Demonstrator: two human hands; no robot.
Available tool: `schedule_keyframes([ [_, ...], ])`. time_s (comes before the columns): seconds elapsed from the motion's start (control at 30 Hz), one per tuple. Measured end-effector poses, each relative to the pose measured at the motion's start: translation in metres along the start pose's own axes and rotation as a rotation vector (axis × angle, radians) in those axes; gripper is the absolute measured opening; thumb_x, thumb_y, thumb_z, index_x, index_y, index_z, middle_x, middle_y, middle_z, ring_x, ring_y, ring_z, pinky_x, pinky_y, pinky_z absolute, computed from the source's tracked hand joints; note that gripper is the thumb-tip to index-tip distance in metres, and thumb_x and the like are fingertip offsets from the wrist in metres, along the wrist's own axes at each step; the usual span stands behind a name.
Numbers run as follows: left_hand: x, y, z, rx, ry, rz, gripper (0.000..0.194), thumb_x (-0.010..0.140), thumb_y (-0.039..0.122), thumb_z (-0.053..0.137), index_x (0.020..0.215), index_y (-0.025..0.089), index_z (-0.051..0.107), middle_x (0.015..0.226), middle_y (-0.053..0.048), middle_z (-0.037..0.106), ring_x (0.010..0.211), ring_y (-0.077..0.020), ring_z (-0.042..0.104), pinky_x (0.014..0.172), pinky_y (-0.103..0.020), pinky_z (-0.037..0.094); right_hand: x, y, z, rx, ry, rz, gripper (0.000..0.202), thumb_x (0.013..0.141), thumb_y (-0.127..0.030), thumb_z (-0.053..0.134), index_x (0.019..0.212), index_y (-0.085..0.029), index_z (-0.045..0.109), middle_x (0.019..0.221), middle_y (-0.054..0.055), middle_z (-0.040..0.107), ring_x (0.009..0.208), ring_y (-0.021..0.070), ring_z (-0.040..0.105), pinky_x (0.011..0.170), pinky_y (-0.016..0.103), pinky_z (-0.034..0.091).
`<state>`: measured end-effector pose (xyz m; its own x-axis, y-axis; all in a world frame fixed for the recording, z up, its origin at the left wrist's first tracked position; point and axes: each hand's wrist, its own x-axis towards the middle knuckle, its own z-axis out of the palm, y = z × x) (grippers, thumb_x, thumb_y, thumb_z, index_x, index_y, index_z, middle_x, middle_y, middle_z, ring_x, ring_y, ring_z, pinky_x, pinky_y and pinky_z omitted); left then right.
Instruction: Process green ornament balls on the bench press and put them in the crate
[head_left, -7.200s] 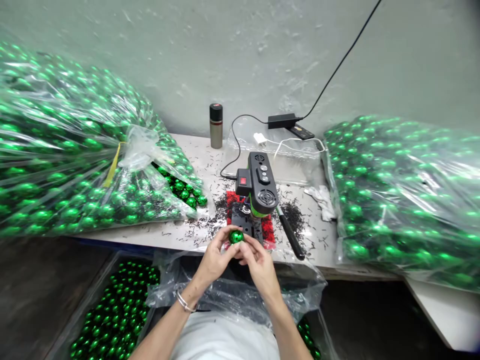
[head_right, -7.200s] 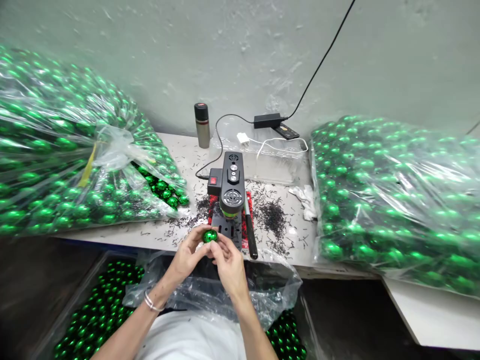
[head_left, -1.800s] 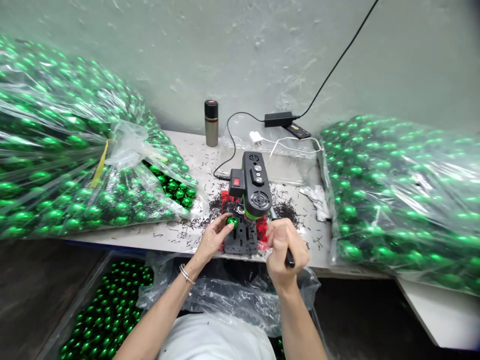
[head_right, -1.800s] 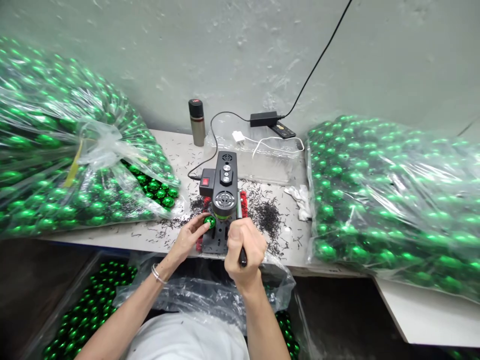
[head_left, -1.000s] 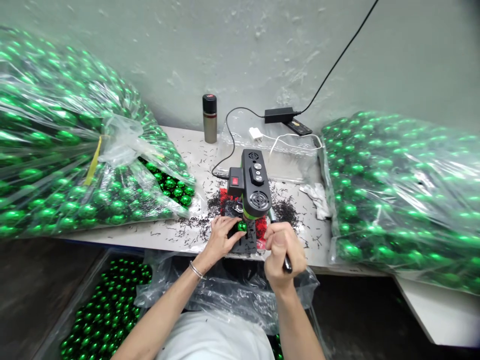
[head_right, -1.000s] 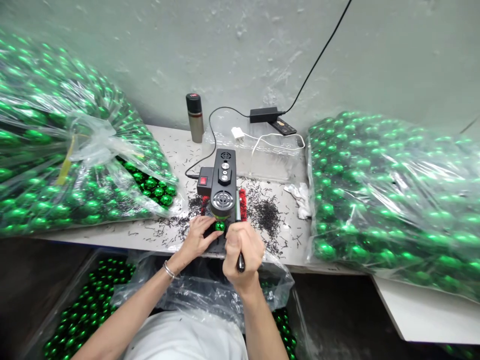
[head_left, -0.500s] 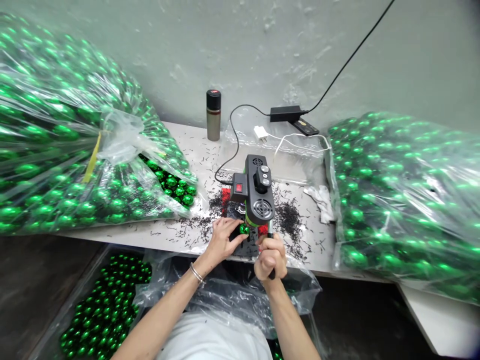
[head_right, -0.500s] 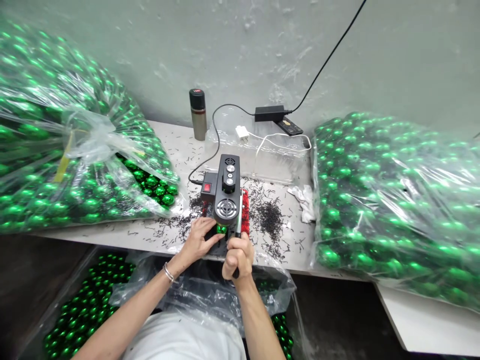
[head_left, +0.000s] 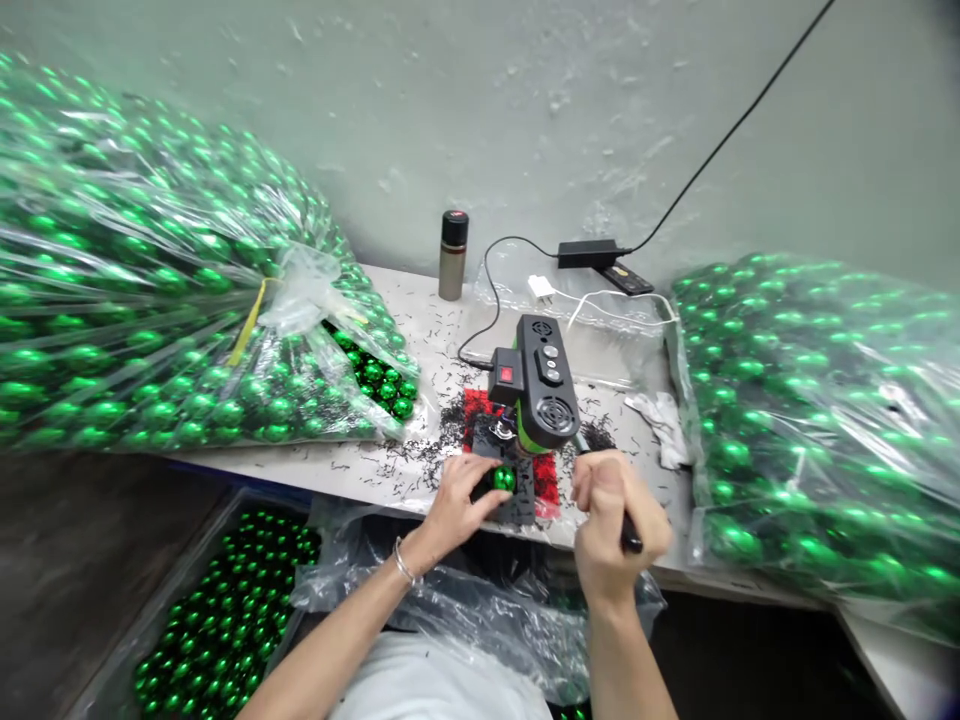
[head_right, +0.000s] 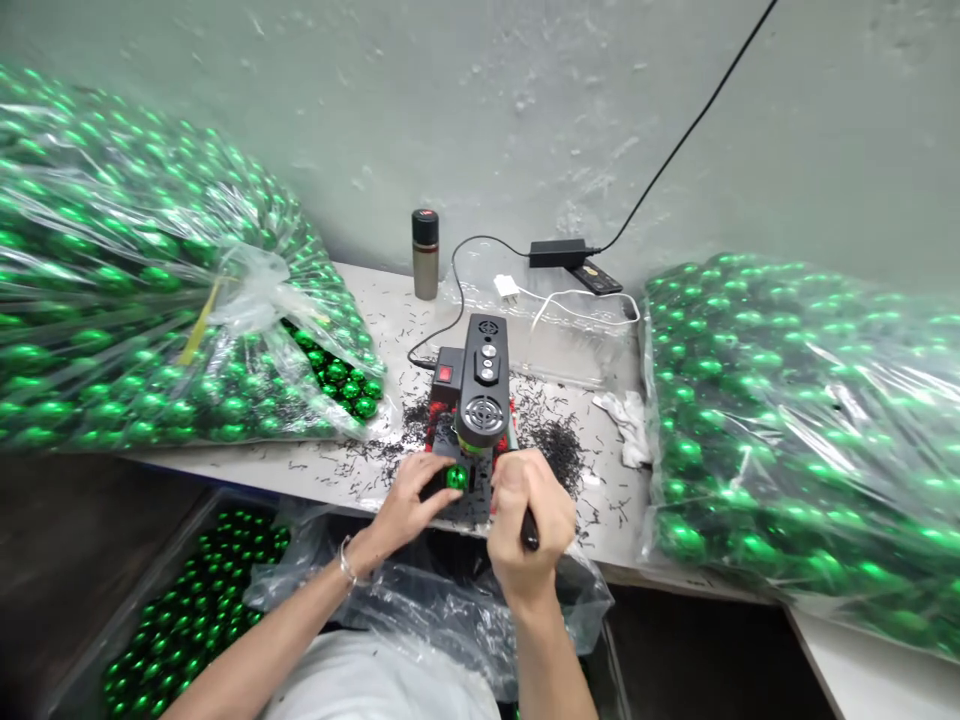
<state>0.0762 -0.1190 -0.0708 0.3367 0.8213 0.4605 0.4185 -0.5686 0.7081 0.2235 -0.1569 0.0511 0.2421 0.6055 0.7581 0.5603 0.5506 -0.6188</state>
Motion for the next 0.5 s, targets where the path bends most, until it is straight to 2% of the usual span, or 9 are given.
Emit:
schedule_keyframes([
  [0.13, -0.033, 0.02, -0.017, 0.08, -0.131, 0.184, 0.048, 0.089, 0.05, 0.062, 0.123, 0.016, 0.058, 0.111, -0.011, 0.069, 0.107, -0.0251, 0.059, 0.103, -0.047, 0.041, -0.003, 0.0, 0.005, -0.008, 0.066, -0.05, 0.032, 0.092, -0.007, 0.044, 0.062, -0.018, 0.043, 0.059, -0.003, 0.047, 0.056, 0.0091, 0.048, 0.054, 0.026, 0.035],
  [0.17, -0.037, 0.02, -0.021, 0.119, -0.135, 0.209, 0.051, 0.088, 0.052, 0.062, 0.124, 0.016, 0.057, 0.113, -0.012, 0.068, 0.108, -0.0255, 0.059, 0.103, -0.047, 0.041, -0.006, 0.003, 0.006, -0.009, 0.081, -0.056, 0.032, 0.092, -0.007, 0.044, 0.062, -0.018, 0.043, 0.059, -0.003, 0.047, 0.056, 0.0091, 0.048, 0.054, 0.026, 0.034],
  [0.23, -0.032, 0.012, -0.032, 0.233, -0.052, 0.198, 0.046, 0.091, 0.049, 0.058, 0.124, 0.016, 0.057, 0.117, -0.013, 0.067, 0.111, -0.0264, 0.059, 0.099, -0.046, 0.044, -0.011, 0.007, 0.009, -0.002, 0.097, -0.062, 0.032, 0.091, -0.007, 0.044, 0.061, -0.018, 0.042, 0.058, -0.003, 0.046, 0.055, 0.0093, 0.048, 0.053, 0.026, 0.034],
  [0.3, -0.012, -0.005, -0.049, 0.391, 0.087, 0.094, 0.03, 0.098, 0.034, 0.051, 0.121, 0.017, 0.059, 0.119, -0.014, 0.065, 0.112, -0.0265, 0.058, 0.095, -0.044, 0.045, -0.013, 0.009, 0.01, 0.002, 0.095, -0.066, 0.032, 0.091, -0.006, 0.045, 0.061, -0.018, 0.042, 0.058, -0.003, 0.046, 0.055, 0.0093, 0.047, 0.053, 0.026, 0.033],
  [0.37, 0.016, -0.025, -0.068, 0.569, 0.175, -0.093, 0.027, 0.098, 0.023, 0.047, 0.12, 0.015, 0.061, 0.12, -0.016, 0.065, 0.113, -0.0284, 0.058, 0.094, -0.044, 0.045, -0.014, 0.009, 0.01, 0.0, 0.094, -0.074, 0.033, 0.091, -0.006, 0.045, 0.061, -0.018, 0.042, 0.058, -0.003, 0.046, 0.055, 0.0095, 0.047, 0.053, 0.026, 0.033],
  [0.4, 0.031, -0.034, -0.077, 0.648, 0.152, -0.176, 0.026, 0.097, 0.021, 0.049, 0.118, 0.013, 0.062, 0.119, -0.018, 0.066, 0.11, -0.0296, 0.059, 0.093, -0.045, 0.045, -0.014, 0.01, 0.01, -0.002, 0.097, -0.077, 0.033, 0.091, -0.006, 0.045, 0.061, -0.019, 0.042, 0.058, -0.003, 0.046, 0.055, 0.0098, 0.048, 0.053, 0.026, 0.033],
  [0.5, 0.065, -0.05, -0.096, 0.756, -0.059, -0.348, 0.021, 0.09, 0.019, 0.058, 0.107, 0.009, 0.067, 0.104, -0.02, 0.069, 0.104, -0.0344, 0.061, 0.09, -0.047, 0.045, -0.015, 0.01, 0.01, 0.003, 0.104, -0.084, 0.033, 0.091, -0.006, 0.045, 0.061, -0.019, 0.042, 0.057, -0.003, 0.045, 0.056, 0.0106, 0.049, 0.053, 0.027, 0.034],
])
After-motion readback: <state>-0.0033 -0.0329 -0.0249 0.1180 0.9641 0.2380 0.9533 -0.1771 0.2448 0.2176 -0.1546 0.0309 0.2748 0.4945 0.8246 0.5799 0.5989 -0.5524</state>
